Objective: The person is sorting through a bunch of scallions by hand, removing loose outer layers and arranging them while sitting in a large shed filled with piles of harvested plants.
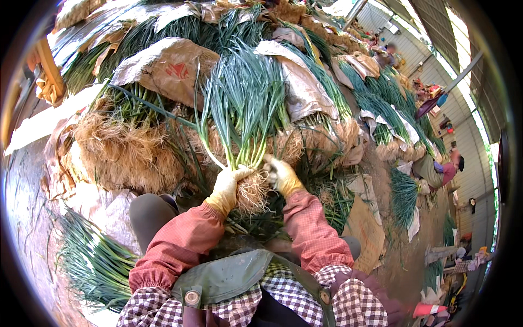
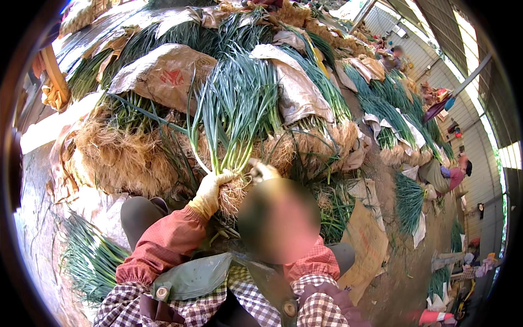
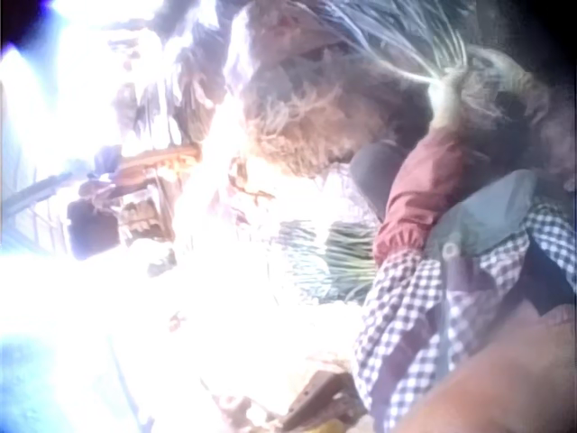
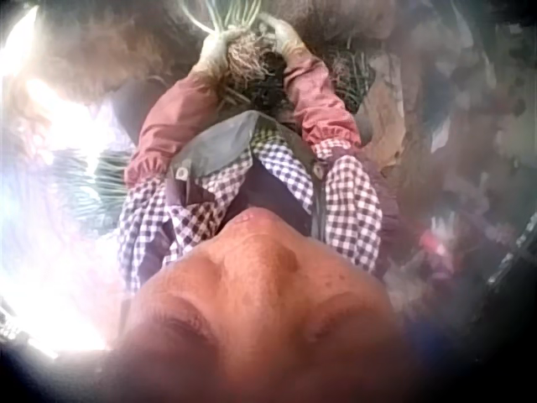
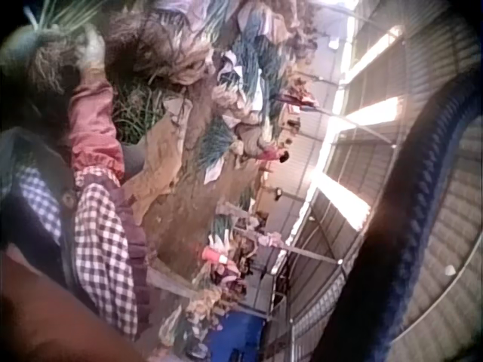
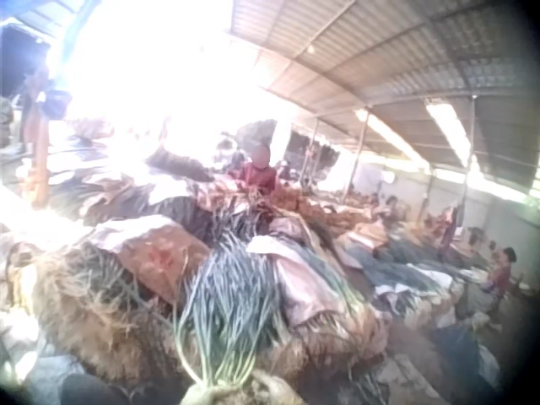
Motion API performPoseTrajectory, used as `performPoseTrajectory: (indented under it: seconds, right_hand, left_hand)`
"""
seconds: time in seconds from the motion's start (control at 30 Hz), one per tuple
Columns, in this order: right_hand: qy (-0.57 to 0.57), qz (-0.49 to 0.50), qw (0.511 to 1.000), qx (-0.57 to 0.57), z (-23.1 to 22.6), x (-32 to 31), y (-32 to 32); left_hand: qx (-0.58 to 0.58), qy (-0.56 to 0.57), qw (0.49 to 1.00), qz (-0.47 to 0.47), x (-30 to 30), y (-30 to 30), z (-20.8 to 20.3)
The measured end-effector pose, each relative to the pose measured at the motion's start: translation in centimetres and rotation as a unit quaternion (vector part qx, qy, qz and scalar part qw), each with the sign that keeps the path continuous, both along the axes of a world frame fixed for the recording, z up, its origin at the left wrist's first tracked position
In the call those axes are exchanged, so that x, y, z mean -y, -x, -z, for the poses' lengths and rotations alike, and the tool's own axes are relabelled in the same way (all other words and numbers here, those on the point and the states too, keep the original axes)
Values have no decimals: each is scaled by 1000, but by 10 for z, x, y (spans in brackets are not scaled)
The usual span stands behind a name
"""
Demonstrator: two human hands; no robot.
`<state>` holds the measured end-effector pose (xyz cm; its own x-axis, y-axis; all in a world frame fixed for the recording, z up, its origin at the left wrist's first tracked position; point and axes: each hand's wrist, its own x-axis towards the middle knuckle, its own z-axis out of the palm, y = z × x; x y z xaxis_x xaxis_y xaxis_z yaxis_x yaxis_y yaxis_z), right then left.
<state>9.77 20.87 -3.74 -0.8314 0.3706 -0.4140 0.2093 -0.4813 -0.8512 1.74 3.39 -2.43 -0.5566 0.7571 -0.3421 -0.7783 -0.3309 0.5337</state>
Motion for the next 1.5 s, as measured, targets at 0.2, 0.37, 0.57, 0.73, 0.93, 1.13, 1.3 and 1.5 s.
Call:
performPoseTrajectory:
  seconds: [0.2,0.37,0.57,0.73,0.93,1.13,1.3,1.5]
  right_hand:
    - [31,-54,998,-33,43,30,22]
    - [-51,33,994,-90,37,26,24]
    - [-52,-160,985,-47,-1,31,13]
    - [-337,92,934,70,19,32,24]
    - [-115,127,985,-38,15,73,21]
    - [-233,235,943,43,15,66,10]
    - [-374,144,913,68,8,52,30]
    - [2,201,965,-170,27,78,26]
  left_hand:
    - [110,39,993,32,2,5,13]
    - [-47,117,992,0,-4,-7,16]
    - [27,93,986,134,-3,9,33]
    - [74,-25,990,119,-10,-8,10]
    - [-7,73,997,-26,-8,14,35]
    - [48,58,997,31,-11,2,17]
    - [78,19,995,52,-14,-16,14]
    - [87,82,993,4,-21,-3,39]
